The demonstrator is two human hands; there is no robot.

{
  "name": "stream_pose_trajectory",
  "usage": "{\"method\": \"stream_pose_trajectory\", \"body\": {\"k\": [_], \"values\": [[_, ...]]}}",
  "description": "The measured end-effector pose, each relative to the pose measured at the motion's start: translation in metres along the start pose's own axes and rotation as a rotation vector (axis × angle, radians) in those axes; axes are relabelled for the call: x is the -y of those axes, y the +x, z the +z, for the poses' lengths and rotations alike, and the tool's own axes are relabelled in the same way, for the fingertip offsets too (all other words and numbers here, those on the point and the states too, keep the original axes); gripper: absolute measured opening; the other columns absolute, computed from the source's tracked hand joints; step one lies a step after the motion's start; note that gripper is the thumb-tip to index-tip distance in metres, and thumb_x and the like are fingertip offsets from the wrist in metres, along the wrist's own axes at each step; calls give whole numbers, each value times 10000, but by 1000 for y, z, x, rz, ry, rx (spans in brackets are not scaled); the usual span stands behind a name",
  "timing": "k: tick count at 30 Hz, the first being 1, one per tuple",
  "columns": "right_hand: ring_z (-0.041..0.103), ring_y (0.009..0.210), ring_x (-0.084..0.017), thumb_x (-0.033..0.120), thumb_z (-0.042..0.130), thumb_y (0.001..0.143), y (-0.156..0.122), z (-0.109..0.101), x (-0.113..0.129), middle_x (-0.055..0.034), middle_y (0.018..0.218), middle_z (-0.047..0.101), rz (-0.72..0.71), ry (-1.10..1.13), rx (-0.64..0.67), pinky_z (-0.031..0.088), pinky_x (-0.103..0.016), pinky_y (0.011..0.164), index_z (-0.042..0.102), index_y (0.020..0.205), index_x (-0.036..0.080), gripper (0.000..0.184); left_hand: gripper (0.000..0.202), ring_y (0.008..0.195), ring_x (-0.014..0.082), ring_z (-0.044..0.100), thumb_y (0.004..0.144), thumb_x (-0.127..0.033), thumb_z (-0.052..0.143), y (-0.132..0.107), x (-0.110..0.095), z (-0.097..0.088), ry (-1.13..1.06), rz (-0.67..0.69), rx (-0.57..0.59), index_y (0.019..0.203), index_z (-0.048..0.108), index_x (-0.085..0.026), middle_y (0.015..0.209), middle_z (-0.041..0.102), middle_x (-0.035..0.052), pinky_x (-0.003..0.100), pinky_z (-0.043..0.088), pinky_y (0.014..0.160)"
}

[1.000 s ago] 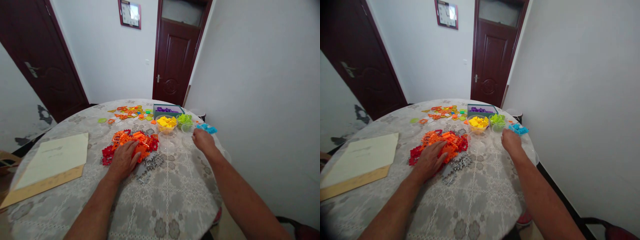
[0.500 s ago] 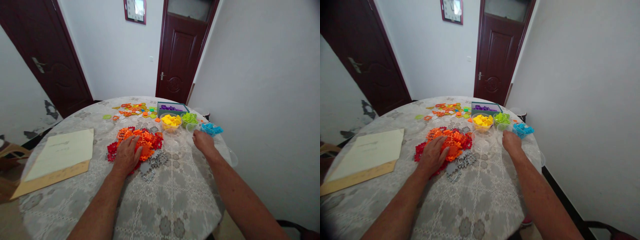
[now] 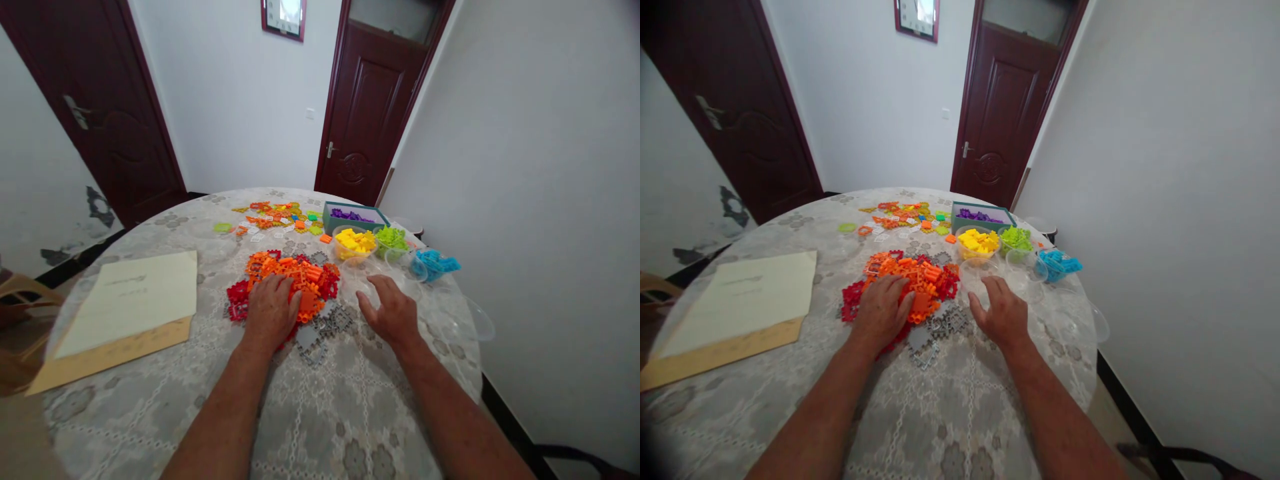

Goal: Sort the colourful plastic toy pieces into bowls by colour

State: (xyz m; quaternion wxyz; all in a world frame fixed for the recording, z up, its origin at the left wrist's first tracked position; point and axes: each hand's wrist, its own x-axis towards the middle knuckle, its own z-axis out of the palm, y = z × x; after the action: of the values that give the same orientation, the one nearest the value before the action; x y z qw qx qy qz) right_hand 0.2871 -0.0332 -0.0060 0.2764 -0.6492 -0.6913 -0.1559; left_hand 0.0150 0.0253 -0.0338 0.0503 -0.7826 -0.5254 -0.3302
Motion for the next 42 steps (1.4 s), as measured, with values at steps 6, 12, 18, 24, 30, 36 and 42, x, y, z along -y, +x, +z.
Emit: {"method": "stream_pose_trajectory", "body": {"k": [6,12,18,24,30,36,42], "values": [[709,936,-194,395,519,1042,-4,5,-11,-100,1191,727,42,-122,190,468,-253,680,705,1189,213,300,336,1232,358,596,987,-400,517,0,-1,2,-4,-4,10,1200,676,-194,1271,673,177,543,455,1086],[698,911,-177,335,467,1068,2,5,-16,-73,1141,719,99,-154,226,460,-251,680,707,1167,230,280,361,1235,346,604,1000,-421,483,-1,5,6,15,30,8,1206,673,-195,1286,674,176,539,460,1094],[696,934,-185,359,527,1037,3,3,-20,-86,1208,691,144,-95,174,495,-253,709,688,1197,235,259,427,1187,339,622,1018,-429,428,1,10,7,54,86,8,1190,677,-127,1248,676,201,515,479,1078],[691,998,-196,305,545,1022,9,-19,-26,-107,1200,702,109,96,-50,529,-274,818,686,1168,202,228,435,1185,336,628,1024,-452,413,3,13,10,108,146,6,1178,677,-143,1240,687,186,509,500,1058],[693,1038,-240,275,523,1006,27,-79,-114,-119,1134,756,75,15,-88,510,-355,977,723,1151,174,267,456,1149,333,644,1021,-476,400,4,17,9,94,168,-1,1179,666,-141,1219,694,189,508,507,1050],[714,1071,-259,236,552,962,56,-88,-233,-119,1219,763,440,-269,259,509,-345,937,739,1262,225,354,448,1152,340,642,1010,-487,395,5,20,10,102,168,-7,1157,663,-160,1200,697,181,512,508,1051],[729,1021,-219,206,648,890,66,-55,-269,-80,1147,791,429,-192,386,506,-270,893,789,1190,242,333,459,1146,334,645,1024,-484,401,5,26,11,95,177,-35,1161,663,-133,1202,701,194,500,513,1058]]}}
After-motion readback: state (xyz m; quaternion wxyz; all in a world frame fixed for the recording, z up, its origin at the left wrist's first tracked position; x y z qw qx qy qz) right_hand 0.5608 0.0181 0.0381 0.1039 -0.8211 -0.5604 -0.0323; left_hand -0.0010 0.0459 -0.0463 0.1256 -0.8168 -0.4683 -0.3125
